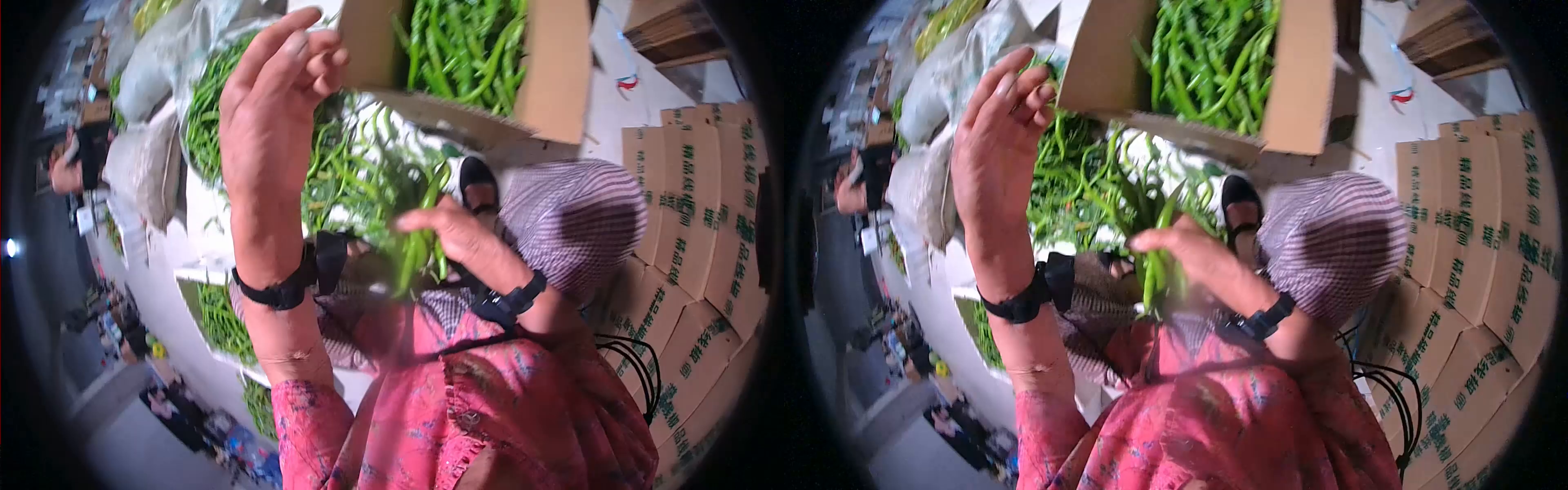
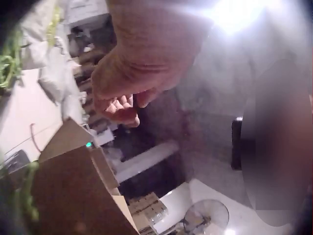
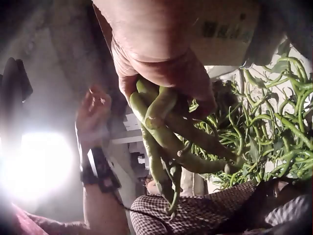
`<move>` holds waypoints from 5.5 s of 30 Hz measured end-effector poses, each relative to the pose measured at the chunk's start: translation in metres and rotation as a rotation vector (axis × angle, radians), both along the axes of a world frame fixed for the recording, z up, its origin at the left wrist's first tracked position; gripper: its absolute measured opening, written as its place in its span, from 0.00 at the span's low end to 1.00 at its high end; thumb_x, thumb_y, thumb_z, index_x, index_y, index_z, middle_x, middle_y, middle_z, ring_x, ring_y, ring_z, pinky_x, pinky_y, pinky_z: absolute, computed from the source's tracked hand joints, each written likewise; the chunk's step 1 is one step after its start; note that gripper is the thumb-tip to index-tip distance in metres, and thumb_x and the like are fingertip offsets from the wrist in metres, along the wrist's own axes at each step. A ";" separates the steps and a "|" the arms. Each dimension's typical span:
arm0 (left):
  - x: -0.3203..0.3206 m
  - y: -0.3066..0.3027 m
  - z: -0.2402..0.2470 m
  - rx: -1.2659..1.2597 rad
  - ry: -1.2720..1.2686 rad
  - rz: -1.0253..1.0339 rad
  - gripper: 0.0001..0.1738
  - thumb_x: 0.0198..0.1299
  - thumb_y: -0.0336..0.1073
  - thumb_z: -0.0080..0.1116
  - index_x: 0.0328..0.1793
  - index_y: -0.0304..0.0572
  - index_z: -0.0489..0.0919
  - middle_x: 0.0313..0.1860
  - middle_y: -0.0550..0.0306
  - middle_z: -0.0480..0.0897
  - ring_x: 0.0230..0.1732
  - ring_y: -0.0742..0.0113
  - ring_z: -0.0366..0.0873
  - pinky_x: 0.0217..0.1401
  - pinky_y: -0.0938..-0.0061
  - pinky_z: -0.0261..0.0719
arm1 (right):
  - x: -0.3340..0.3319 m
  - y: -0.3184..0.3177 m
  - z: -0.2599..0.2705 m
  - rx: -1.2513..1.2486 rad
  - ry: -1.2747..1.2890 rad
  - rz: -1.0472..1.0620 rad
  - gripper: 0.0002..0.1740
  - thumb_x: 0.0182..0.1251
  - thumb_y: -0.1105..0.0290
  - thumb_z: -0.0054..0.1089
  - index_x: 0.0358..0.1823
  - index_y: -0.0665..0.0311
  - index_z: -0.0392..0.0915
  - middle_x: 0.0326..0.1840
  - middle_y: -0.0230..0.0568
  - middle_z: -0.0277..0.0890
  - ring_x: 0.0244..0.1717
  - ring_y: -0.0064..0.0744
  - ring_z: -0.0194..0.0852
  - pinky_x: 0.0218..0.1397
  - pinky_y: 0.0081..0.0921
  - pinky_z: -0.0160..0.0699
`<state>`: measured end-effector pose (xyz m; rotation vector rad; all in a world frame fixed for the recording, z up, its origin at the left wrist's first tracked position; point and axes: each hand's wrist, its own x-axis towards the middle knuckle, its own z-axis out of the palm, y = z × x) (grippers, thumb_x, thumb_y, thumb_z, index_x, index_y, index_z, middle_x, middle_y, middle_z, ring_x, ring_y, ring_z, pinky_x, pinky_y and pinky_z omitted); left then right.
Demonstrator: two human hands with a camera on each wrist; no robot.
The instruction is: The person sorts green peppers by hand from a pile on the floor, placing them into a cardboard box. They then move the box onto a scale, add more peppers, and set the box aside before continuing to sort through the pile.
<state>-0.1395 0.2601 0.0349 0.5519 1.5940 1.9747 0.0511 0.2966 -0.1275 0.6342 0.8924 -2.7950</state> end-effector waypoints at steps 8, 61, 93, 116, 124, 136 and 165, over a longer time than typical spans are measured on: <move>0.105 -0.123 -0.064 -0.464 -0.353 0.162 0.20 0.57 0.37 0.66 0.52 0.37 0.76 0.41 0.62 0.78 0.39 0.75 0.73 0.44 0.81 0.72 | -0.004 -0.001 0.028 -0.194 -0.012 -0.018 0.22 0.54 0.73 0.64 0.52 0.69 0.75 0.40 0.42 0.81 0.40 0.33 0.81 0.51 0.30 0.80; 0.140 -0.117 -0.120 -0.728 0.416 0.196 0.24 0.49 0.34 0.71 0.53 0.36 0.79 0.39 0.54 0.83 0.40 0.67 0.79 0.47 0.74 0.77 | -0.010 -0.012 0.000 -0.245 -0.029 -0.021 0.21 0.61 0.78 0.59 0.57 0.69 0.73 0.53 0.41 0.77 0.54 0.33 0.76 0.62 0.31 0.73; 0.101 -0.164 -0.112 0.253 -0.751 0.250 0.26 0.54 0.23 0.58 0.61 0.34 0.68 0.44 0.51 0.79 0.40 0.64 0.79 0.46 0.68 0.80 | -0.009 0.004 0.020 -0.385 0.100 0.008 0.43 0.71 0.35 0.34 0.65 0.71 0.66 0.52 0.48 0.76 0.43 0.31 0.74 0.43 0.28 0.75; 0.092 -0.205 -0.083 0.592 -0.824 0.308 0.30 0.56 0.25 0.54 0.68 0.36 0.65 0.45 0.50 0.77 0.41 0.64 0.76 0.49 0.64 0.78 | -0.001 0.013 -0.001 0.320 -0.206 0.003 0.18 0.67 0.68 0.58 0.54 0.71 0.73 0.39 0.38 0.78 0.36 0.21 0.74 0.34 0.17 0.73; 0.098 -0.191 -0.091 0.748 -0.821 0.162 0.28 0.54 0.27 0.57 0.64 0.41 0.67 0.41 0.54 0.79 0.37 0.69 0.75 0.39 0.69 0.76 | -0.003 0.001 0.020 0.146 0.094 0.262 0.18 0.65 0.69 0.54 0.56 0.66 0.72 0.54 0.43 0.78 0.55 0.27 0.75 0.48 0.20 0.74; 0.106 -0.152 -0.075 0.306 -0.604 0.028 0.40 0.48 0.28 0.65 0.70 0.41 0.60 0.32 0.51 0.76 0.32 0.65 0.75 0.37 0.69 0.75 | 0.001 -0.006 0.031 0.036 0.078 0.247 0.23 0.65 0.72 0.57 0.61 0.67 0.68 0.56 0.43 0.75 0.53 0.28 0.75 0.60 0.24 0.73; 0.009 0.006 0.048 0.054 -0.286 -0.345 0.26 0.66 0.37 0.51 0.65 0.25 0.67 0.42 0.42 0.80 0.32 0.68 0.79 0.29 0.80 0.77 | 0.006 -0.010 -0.026 0.230 0.196 0.097 0.21 0.65 0.61 0.58 0.56 0.65 0.75 0.42 0.41 0.78 0.46 0.37 0.79 0.56 0.32 0.76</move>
